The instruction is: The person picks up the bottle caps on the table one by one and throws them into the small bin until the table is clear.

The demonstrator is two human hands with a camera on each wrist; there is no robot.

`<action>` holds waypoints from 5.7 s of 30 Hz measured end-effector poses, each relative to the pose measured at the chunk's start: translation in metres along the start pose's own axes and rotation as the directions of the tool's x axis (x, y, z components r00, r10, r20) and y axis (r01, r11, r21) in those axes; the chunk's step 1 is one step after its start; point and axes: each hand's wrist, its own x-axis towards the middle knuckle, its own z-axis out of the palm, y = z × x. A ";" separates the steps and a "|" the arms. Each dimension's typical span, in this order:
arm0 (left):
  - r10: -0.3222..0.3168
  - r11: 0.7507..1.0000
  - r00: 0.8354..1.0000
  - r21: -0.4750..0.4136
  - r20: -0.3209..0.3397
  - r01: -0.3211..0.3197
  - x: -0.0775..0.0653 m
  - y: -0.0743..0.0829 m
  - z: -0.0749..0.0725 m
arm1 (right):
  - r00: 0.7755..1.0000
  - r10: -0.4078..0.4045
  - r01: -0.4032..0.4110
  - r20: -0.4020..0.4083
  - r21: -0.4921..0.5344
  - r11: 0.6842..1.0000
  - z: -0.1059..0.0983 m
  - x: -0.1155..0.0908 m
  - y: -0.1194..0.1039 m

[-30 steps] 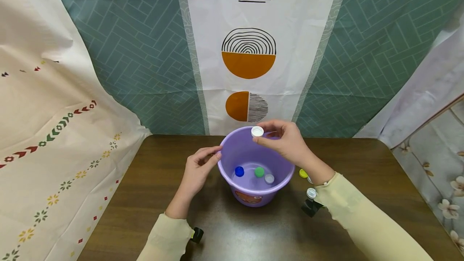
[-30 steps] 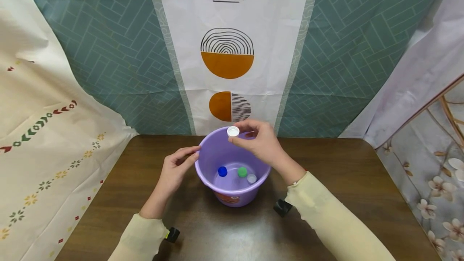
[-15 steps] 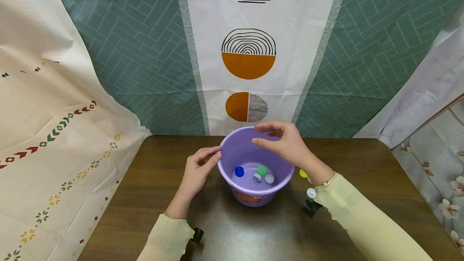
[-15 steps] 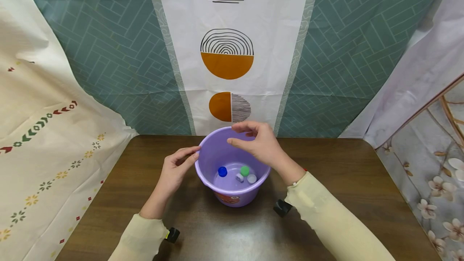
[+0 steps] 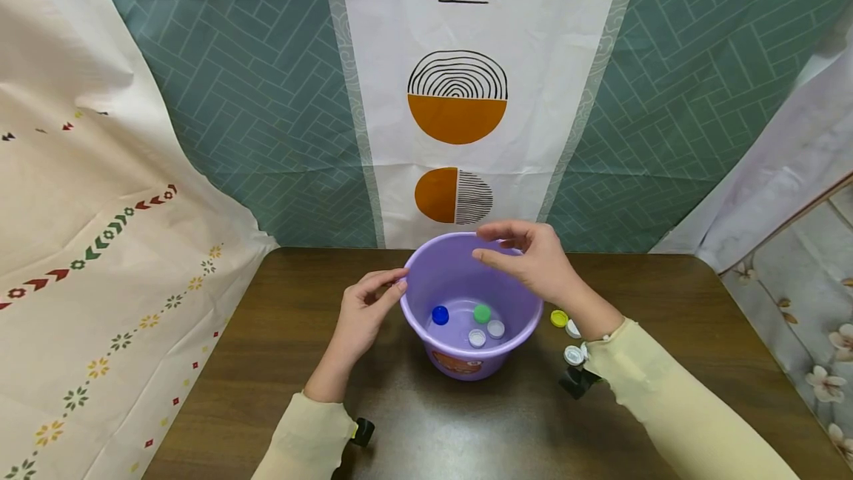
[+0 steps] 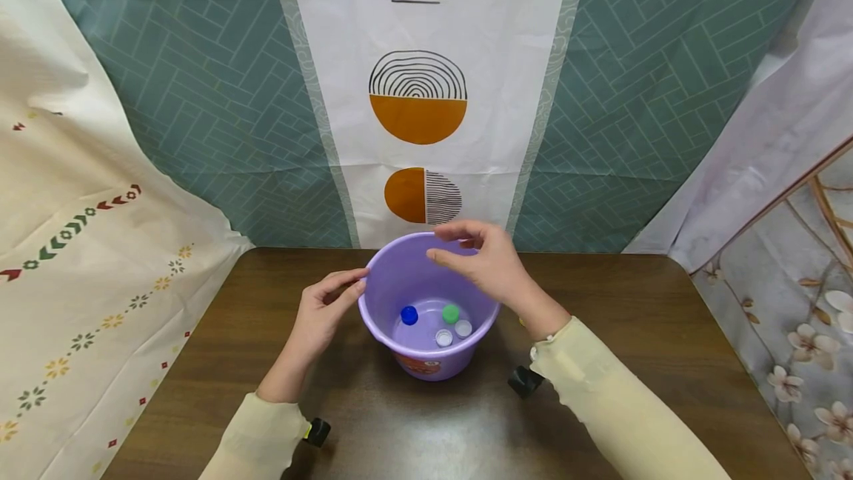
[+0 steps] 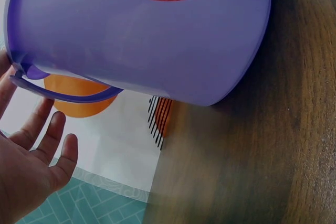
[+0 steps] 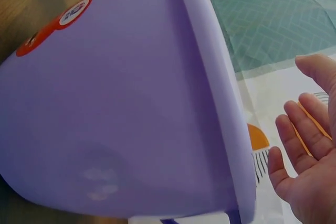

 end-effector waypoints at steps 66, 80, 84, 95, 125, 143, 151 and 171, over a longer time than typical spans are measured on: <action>0.006 1.000 1.000 0.014 0.001 -0.006 0.001 -0.008 -0.001 | 0.960 0.200 -0.265 -0.195 -0.405 0.875 -0.127 -0.086 0.169; 0.012 1.000 1.000 0.016 -0.014 -0.012 0.005 -0.030 -0.001 | 0.959 0.266 -0.275 -0.100 -0.564 0.778 -0.130 -0.098 0.198; 0.014 1.000 1.000 0.009 -0.006 -0.014 0.002 -0.014 0.000 | 0.957 0.282 -0.269 -0.070 -0.574 0.773 -0.129 -0.100 0.203; 0.010 1.000 1.000 0.014 -0.010 -0.010 0.003 -0.019 0.000 | 0.953 0.303 -0.261 -0.022 -0.565 0.783 -0.122 -0.101 0.210; -0.007 1.000 1.000 0.017 -0.006 0.007 0.000 -0.001 -0.001 | 0.951 0.310 -0.270 -0.020 -0.548 0.792 -0.109 -0.092 0.214; -0.002 1.000 1.000 0.008 -0.001 0.002 0.000 -0.003 -0.001 | 0.944 0.331 -0.257 0.001 -0.630 0.733 -0.098 -0.082 0.219; -0.005 1.000 1.000 0.008 -0.001 0.005 0.001 -0.003 -0.002 | 0.946 0.325 -0.241 0.014 -0.640 0.730 -0.096 -0.080 0.221; -0.009 1.000 1.000 0.015 0.002 0.009 0.001 -0.003 -0.002 | 0.944 0.329 -0.290 -0.038 -0.573 0.767 -0.100 -0.080 0.210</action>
